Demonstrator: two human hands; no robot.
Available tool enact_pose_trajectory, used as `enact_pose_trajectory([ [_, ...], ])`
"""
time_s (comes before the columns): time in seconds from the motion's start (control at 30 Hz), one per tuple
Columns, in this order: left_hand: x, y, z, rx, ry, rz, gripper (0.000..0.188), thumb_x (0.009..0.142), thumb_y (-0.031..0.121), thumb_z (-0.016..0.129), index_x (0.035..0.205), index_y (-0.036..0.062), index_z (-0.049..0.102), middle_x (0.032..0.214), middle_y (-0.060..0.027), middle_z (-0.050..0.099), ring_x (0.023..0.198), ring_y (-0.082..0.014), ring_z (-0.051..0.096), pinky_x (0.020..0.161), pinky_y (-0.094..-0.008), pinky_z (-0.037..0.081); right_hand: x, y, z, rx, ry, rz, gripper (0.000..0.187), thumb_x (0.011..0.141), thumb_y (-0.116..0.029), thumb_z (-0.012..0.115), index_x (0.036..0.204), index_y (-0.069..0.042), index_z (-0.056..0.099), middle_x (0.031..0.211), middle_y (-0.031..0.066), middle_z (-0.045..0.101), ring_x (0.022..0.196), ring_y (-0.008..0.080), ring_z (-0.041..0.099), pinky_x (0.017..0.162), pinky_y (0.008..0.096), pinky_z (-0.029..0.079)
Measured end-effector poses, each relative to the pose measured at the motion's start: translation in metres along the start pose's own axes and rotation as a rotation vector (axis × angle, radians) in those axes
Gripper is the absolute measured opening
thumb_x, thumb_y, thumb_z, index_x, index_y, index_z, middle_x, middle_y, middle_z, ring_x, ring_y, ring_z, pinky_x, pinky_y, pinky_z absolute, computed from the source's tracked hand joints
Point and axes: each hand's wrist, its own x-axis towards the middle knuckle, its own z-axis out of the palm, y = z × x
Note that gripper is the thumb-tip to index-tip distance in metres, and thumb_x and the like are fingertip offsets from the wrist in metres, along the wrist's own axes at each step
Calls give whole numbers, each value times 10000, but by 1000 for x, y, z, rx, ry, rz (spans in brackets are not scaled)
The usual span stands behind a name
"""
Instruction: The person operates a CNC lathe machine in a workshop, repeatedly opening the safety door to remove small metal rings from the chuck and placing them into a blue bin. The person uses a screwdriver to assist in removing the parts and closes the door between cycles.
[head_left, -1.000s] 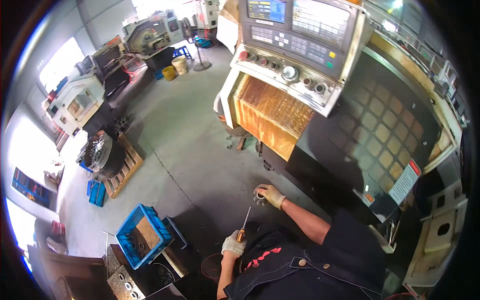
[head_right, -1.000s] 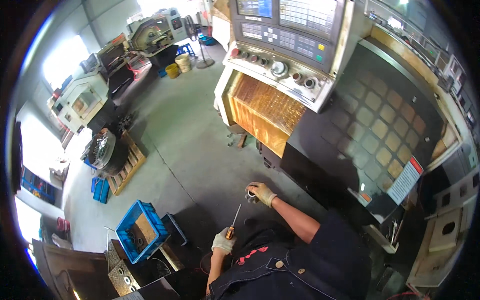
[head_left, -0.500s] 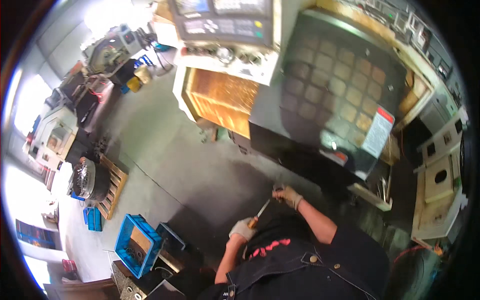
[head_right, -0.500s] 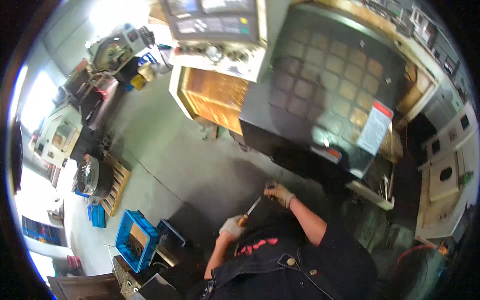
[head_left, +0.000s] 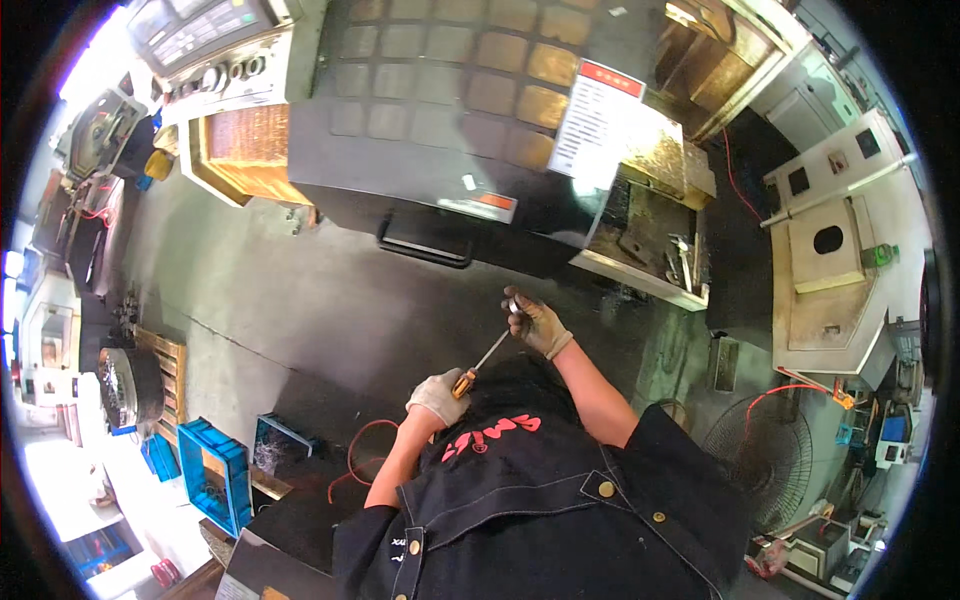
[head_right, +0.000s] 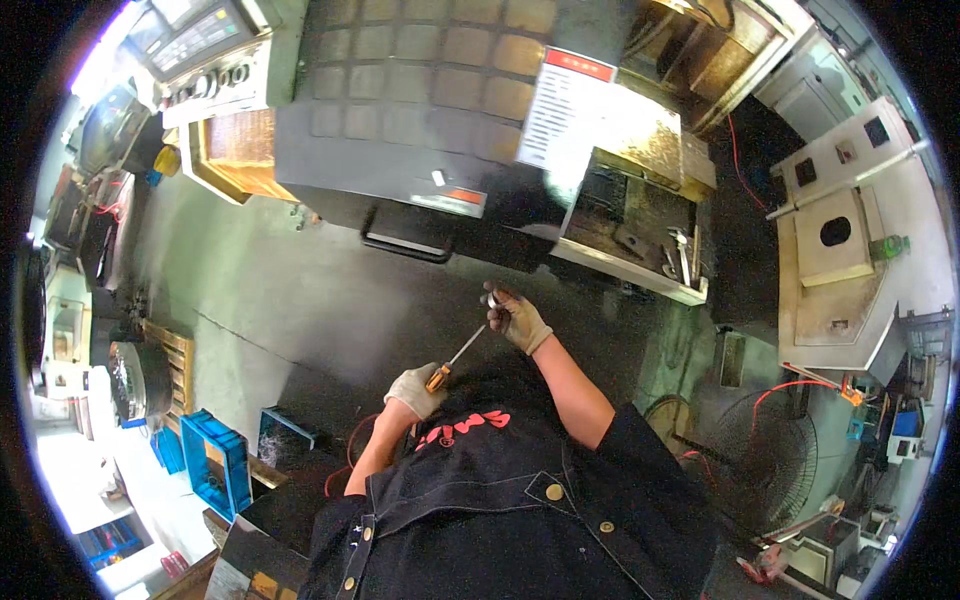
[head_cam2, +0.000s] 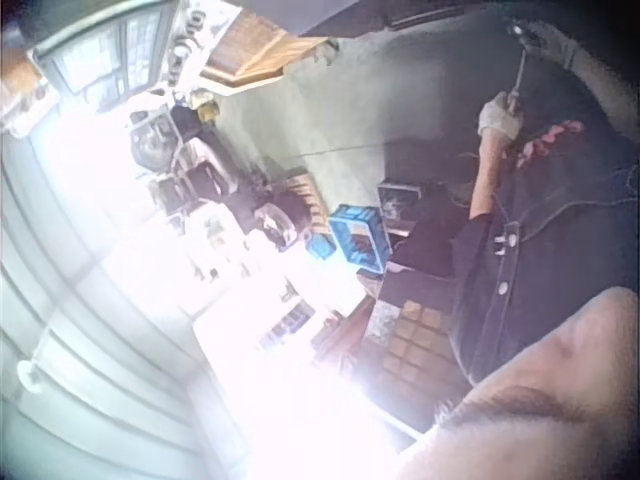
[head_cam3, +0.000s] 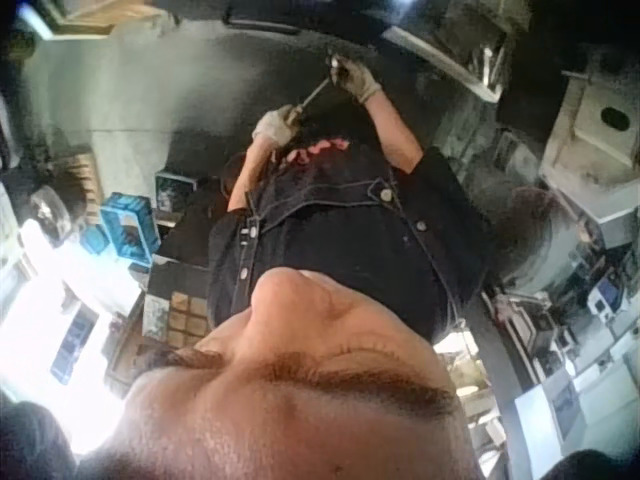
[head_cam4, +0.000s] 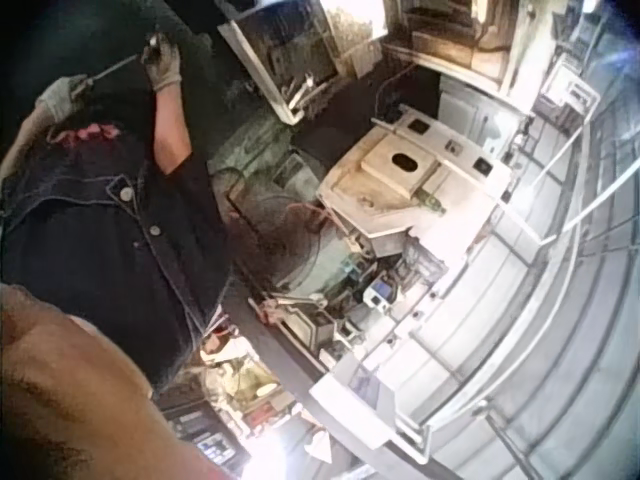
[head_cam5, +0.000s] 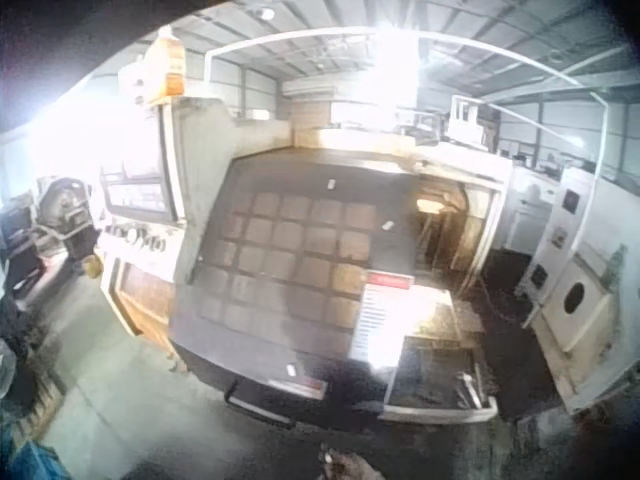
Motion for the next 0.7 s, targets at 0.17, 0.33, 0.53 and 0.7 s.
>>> enact_pose_trajectory([
  [0.17, 9, 46, 19, 59, 10, 29, 352, 694, 245, 568, 1012, 97, 544, 892, -199, 612, 878, -356, 577, 753, -430, 453, -35, -34, -40, 12, -75, -104, 223, 848, -182, 572, 1064, -145, 528, 914, 27, 572, 664, 113, 549, 560, 240, 470],
  [0.33, 19, 71, 34, 46, -3, 60, 306, 714, 244, 549, 983, 99, 538, 861, -191, 614, 852, -363, 578, 727, -436, 452, -56, -52, -52, 30, -3, -207, 232, 820, -166, 603, 1039, -141, 529, 856, 30, 565, 613, 114, 523, 523, 230, 433],
  [0.53, 26, 84, 24, 50, 35, 141, 286, 710, 219, 562, 973, 109, 538, 842, -183, 614, 820, -361, 581, 706, -439, 454, -53, -68, -62, 202, -86, -98, 203, 791, -193, 577, 918, -36, 562, 690, 16, 475, 491, 98, 406, 465, 215, 344],
  [0.7, 39, 77, 12, 96, -1, 139, 308, 696, 236, 572, 975, 110, 536, 837, -178, 616, 816, -362, 582, 709, -436, 456, -39, -69, -41, 68, 0, -181, 365, 837, -364, 469, 907, -22, 577, 735, 70, 573, 493, 119, 484, 415, 221, 352],
])
